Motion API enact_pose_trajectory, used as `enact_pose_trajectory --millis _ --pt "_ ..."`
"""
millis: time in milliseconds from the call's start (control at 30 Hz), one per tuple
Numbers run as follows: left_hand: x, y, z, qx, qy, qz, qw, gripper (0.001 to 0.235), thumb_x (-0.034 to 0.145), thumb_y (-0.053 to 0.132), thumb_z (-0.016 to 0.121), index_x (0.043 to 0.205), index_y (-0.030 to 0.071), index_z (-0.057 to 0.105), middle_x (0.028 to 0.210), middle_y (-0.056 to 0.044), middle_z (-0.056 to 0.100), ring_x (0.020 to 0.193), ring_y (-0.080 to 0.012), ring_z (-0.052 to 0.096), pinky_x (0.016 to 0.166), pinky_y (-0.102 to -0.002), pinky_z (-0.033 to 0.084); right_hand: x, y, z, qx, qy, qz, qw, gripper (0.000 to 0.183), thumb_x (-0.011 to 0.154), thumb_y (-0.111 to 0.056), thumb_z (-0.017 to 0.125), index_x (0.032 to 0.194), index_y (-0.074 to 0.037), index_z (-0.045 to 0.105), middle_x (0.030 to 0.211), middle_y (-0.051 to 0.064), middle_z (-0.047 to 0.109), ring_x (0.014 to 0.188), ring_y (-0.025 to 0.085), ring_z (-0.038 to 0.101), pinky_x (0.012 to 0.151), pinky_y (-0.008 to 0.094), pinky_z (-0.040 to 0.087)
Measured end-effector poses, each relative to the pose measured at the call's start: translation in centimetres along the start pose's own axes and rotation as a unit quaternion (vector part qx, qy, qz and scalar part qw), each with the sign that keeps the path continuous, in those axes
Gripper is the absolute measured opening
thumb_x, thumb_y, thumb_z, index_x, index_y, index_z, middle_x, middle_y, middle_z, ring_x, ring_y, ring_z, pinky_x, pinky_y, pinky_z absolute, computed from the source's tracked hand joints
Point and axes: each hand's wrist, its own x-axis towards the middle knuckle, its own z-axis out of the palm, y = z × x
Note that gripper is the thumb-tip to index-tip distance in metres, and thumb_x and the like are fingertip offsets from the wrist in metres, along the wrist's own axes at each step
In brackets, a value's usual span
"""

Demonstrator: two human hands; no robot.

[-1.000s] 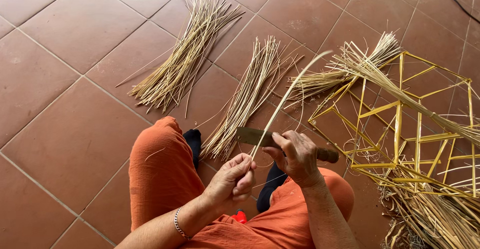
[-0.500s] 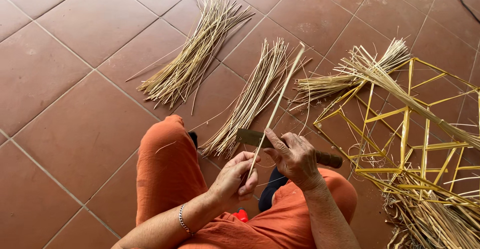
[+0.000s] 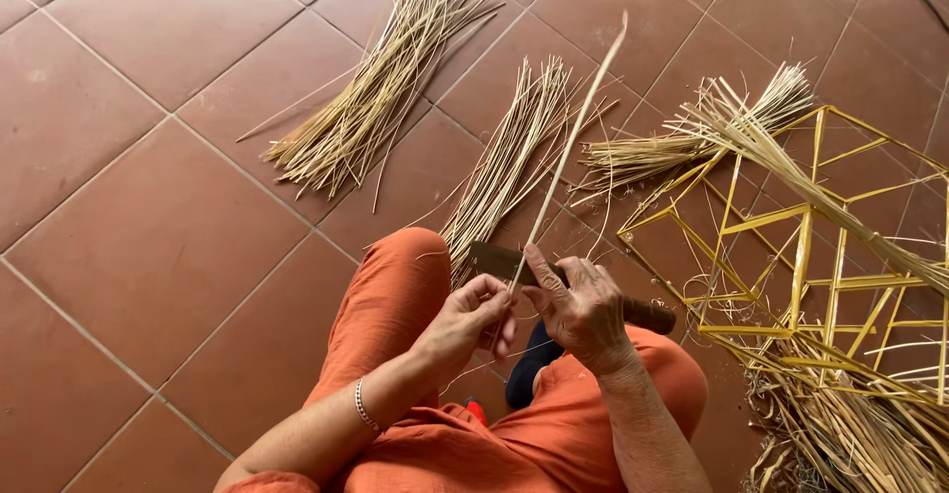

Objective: The person sits on the floor and uses a knife to split and smooth dried plant fibers. They then bundle the prepared fibers and begin weaving them into a yellow wire basket frame.

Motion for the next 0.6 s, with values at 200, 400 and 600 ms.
enact_pose_trajectory --millis 200,400,600 --pt "0.7 -1.6 0.3 -0.205 -0.051 -0.030 0.977 0.014 0.109 0.024 0.055 0.104 0.011 0.059 0.065 0.006 0.047 0.052 -0.0042 0.032 0.046 -0.019 0.026 -0.8 0.5 0.3 0.058 0.007 0.020 0.998 0.057 0.099 -0.027 0.072 0.145 -0.011 0.041 0.087 0.005 0.058 0.075 0.022 0.062 0.068 0.038 0.052" --pt "0.6 -1.7 0.8 -0.213 -0.034 -0.030 0.976 0.017 0.110 0.027 0.050 0.101 0.014 0.053 0.056 0.004 0.037 0.047 -0.0077 0.026 0.042 -0.024 0.020 -1.2 0.6 0.3 0.032 -0.020 0.005 0.999 0.054 0.094 -0.028 0.076 0.141 -0.014 0.053 0.082 0.003 0.057 0.069 0.020 0.060 0.063 0.036 0.052" --pt "0.7 -1.7 1.1 -0.259 -0.057 -0.038 0.963 0.015 0.110 0.023 0.045 0.103 0.014 0.055 0.052 0.006 0.032 0.045 -0.0070 0.024 0.039 -0.023 0.018 -1.1 0.6 -0.4 -0.003 0.008 -0.001 1.000 0.050 0.093 -0.030 0.076 0.138 -0.014 0.060 0.087 0.005 0.058 0.074 0.020 0.061 0.065 0.037 0.052"
